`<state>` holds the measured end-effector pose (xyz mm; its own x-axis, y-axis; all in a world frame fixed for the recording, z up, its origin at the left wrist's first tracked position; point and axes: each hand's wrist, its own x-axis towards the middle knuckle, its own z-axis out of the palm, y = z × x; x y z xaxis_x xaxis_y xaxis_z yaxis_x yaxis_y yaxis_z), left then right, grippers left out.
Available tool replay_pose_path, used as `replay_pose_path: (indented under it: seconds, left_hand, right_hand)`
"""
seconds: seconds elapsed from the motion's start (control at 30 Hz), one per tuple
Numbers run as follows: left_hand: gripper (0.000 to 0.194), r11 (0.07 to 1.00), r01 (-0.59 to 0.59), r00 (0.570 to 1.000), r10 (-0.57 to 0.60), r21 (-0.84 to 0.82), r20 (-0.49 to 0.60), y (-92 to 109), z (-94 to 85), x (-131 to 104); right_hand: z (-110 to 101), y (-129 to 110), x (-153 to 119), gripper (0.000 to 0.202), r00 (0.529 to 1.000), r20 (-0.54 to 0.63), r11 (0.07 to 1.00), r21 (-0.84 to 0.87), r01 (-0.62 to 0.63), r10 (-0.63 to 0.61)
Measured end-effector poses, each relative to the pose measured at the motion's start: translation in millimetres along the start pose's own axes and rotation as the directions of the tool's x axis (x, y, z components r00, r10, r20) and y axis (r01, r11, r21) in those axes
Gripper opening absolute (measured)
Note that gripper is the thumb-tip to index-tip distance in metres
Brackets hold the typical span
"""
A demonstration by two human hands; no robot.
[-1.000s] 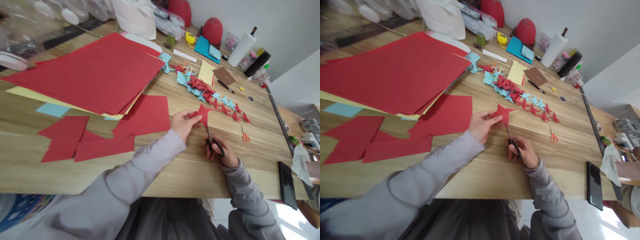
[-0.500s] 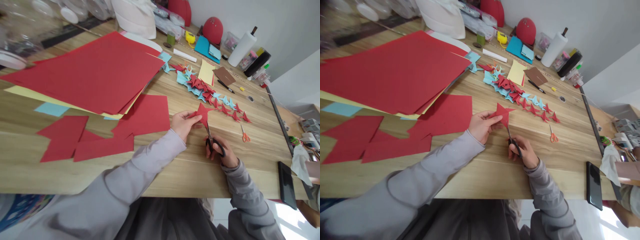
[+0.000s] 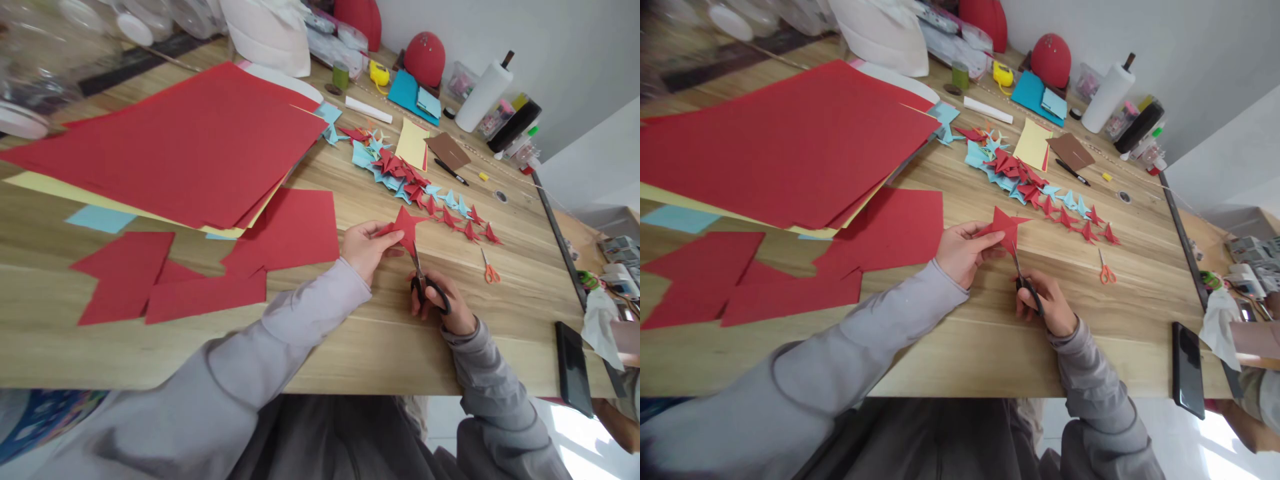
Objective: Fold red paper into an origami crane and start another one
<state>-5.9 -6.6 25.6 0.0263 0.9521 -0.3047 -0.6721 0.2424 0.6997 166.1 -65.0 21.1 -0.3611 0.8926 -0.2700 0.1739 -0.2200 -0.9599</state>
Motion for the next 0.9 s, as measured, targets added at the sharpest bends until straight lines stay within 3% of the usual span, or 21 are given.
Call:
replay_pose_path:
  seconds: [0.4,0.9]
  left_hand:
    - [0.027,0.999,0.046,0.999,-0.046,-0.014,-0.014,2.3,0.4,-0.2]
    - [0.032,0.999,-0.019,1.000,0.020,0.031,-0.024,-1.4,0.8,-0.7]
  right_hand:
    - [0.4,-1.7,-0.4,0.060,1.000,0.003,1.000,-0.011,-0.010,0.010]
    - [1.1,-1.6,0.4,0.060,1.000,-0.004,1.000,-0.009,-0.015,0.014]
